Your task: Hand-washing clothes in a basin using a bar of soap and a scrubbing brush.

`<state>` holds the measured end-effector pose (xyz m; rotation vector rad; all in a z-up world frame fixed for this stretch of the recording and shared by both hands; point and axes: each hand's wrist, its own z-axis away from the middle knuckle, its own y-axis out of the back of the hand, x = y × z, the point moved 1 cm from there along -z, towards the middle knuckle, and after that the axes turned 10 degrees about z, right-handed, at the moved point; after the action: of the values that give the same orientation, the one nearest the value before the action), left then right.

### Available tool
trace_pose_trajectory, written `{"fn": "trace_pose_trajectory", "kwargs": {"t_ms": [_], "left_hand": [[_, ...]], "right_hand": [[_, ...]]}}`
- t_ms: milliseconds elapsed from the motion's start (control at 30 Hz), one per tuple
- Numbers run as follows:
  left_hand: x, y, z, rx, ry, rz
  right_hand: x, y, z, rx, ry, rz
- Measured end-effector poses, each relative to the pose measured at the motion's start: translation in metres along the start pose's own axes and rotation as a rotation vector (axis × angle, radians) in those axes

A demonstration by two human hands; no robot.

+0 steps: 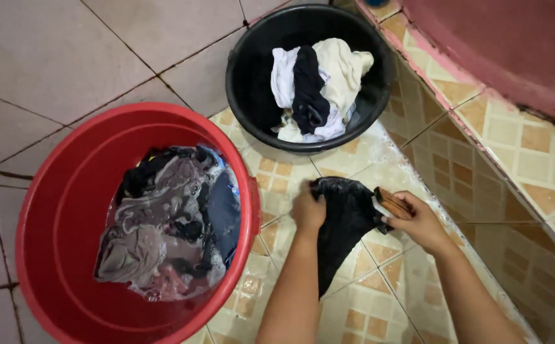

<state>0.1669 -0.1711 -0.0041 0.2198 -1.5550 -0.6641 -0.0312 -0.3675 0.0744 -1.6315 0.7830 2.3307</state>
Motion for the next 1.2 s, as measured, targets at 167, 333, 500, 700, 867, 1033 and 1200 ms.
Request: {"fn": "trace_pose_trajectory", "kwargs": {"t_ms": [167,333,500,700,867,1033,1200], "left_hand": [[0.031,0.024,-0.022,-0.083,-0.156,0.359],[0.152,0.152,0.054,-0.030,-0.442,0.563],[0.106,0.183,0.112,0.075,-0.609,0.333],[0.014,0.133,0.154,-0.211,-0.267,0.063],[0.031,0.108,0.143,-0.143,-0.394,-0.055],[0.003,0.099,0.123,-0.171,-0.368,-0.353],[0.021,0.113,0.110,-0.092,-0.357,-0.138]], "right_hand": [[-0.044,0.063,0.033,0.186,0.153,0.295],[-0.095,0.104,0.102,0.305,0.325,0.503],[-0.077,0.078,0.139,0.178,0.344,0.808],[-0.004,-0.002,0.132,-0.038,0.156,0.715],[-0.015,-0.033,0.087,0.282,-0.011,0.855],[-0.018,-0.020,0.069,0.060,-0.145,1.062],[0.024,0.015,0.082,0.197,-0.102,0.818]]}}
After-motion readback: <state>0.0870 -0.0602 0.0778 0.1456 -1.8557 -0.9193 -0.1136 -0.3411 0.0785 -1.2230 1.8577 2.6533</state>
